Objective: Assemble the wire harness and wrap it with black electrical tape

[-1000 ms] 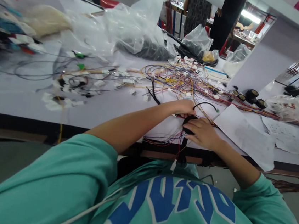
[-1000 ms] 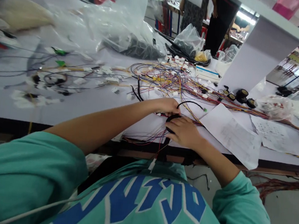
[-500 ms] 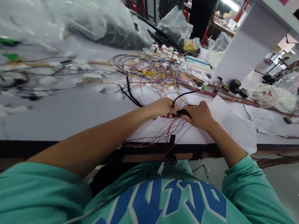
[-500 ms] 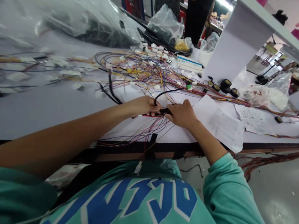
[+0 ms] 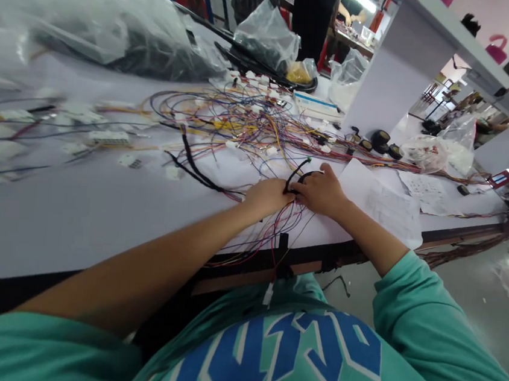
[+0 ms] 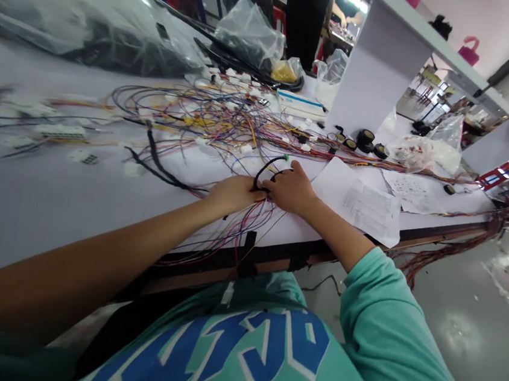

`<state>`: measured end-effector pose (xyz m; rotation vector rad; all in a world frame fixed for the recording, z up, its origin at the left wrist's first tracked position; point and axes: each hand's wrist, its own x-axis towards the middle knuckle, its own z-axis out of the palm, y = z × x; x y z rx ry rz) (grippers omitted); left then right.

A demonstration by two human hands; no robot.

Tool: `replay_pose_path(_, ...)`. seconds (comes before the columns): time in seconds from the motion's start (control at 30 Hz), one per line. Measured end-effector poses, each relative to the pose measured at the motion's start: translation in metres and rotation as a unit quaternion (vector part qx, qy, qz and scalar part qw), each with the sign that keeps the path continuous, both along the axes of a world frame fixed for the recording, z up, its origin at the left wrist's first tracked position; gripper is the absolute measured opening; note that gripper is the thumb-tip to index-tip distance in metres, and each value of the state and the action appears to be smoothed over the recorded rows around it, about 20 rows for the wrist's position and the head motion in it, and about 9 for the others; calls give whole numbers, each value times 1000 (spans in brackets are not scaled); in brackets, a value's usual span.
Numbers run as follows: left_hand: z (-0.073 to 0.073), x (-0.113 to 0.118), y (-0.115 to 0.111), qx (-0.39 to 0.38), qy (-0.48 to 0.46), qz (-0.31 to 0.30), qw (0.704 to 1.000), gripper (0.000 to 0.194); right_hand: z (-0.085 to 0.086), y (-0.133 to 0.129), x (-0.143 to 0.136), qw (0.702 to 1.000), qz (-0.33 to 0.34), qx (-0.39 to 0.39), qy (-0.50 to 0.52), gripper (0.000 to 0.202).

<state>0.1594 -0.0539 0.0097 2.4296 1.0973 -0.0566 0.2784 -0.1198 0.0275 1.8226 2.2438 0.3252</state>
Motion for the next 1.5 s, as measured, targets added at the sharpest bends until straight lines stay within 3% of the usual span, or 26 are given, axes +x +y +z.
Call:
replay_pose_path(0.17, -3, -1, 4, -38, -59, 12, 997, 22, 13, 9, -4, 997, -47, -52, 17, 29)
replay_pose_path(0.37, -3, -1, 3, -62, -101, 23, 993, 22, 12, 19, 9, 993, -51, -86, 55, 28)
replay_pose_path(0.83, -11, 3, 8, -97, -127, 76, 984, 20, 5, 21, 3, 1000, 5, 1, 10, 32)
replay_pose_path(1.13, -13, 9, 15, -114, -170, 130, 970, 18, -4, 45, 3, 999, 5, 28, 24, 30)
replay_pose_path(1.23, -9, 7, 13, -115, -144, 109, 977, 18, 5, 56, 15, 997, -56, 47, 8, 31)
replay_pose_path(1.33, -6, 4, 7, -96, -104, 67, 988, 21, 23, 63, 35, 981, -173, 86, 14, 35)
replay_pose_path(1.43, -7, 5, 2, -31, -89, 60, 994, 30, 33, 62, 49, 971, -220, 85, 33, 31)
replay_pose_path(1.5, -9, 8, 1, -7, -93, 47, 995, 32, 30, 59, 54, 970, -221, 92, 36, 31)
